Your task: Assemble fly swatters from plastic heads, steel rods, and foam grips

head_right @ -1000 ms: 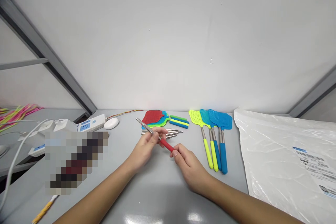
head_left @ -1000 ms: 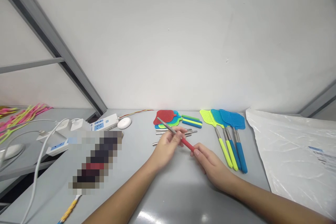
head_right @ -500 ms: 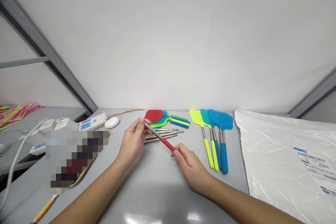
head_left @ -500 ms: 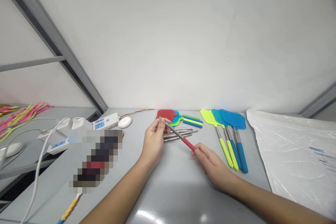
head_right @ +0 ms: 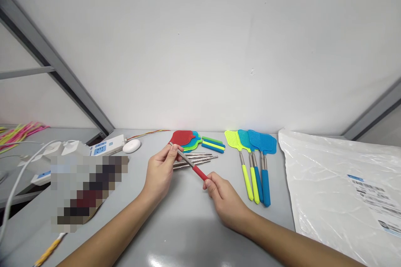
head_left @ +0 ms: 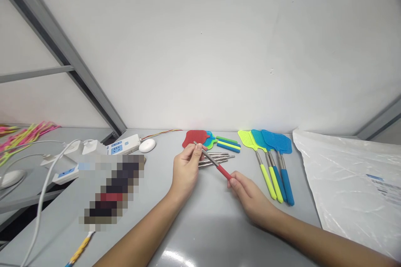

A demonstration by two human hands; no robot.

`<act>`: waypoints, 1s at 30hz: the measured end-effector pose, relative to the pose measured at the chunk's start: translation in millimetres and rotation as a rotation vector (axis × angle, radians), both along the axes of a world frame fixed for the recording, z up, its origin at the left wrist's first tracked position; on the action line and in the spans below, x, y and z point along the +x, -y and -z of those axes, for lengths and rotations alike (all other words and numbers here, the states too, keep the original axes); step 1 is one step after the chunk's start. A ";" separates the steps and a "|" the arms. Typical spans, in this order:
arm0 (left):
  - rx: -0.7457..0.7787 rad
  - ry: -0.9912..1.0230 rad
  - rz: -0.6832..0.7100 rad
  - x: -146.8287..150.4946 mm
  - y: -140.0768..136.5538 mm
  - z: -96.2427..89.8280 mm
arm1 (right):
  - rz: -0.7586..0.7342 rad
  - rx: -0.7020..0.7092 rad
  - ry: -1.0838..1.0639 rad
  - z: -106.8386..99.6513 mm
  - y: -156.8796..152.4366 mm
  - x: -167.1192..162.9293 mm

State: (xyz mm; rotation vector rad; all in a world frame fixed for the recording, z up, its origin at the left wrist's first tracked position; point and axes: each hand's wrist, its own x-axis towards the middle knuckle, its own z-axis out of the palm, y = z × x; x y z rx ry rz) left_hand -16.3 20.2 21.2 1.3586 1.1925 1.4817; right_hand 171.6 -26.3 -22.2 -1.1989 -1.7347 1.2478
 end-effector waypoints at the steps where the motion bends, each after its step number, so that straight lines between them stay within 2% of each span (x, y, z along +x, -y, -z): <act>1: -0.001 -0.005 0.000 0.0 0.2 0.9 | 0.001 0.000 0.006 -0.2 -0.1 0.2; 11: -0.039 -0.052 -0.003 -2.2 -7.5 9.0 | -0.004 -0.029 0.014 -1.1 -1.1 -2.6; 19: 0.030 -0.263 0.100 -18.6 -24.0 -3.2 | 0.053 -0.106 -0.098 6.1 0.3 -0.9; 21: 0.073 -0.413 0.110 -22.0 -35.2 -7.3 | 0.081 -0.130 -0.155 10.7 0.7 -0.3; 23: 0.117 -0.687 0.084 -23.9 -48.2 -9.3 | 0.100 -0.146 -0.203 14.1 1.0 -0.2; 26: 0.011 -1.114 0.003 -23.1 -67.3 -5.4 | 0.112 -0.160 -0.241 15.4 1.3 -0.7; 30: -0.114 -1.209 -0.016 -17.9 -85.6 7.0 | 0.121 -0.163 -0.248 12.7 1.3 -1.5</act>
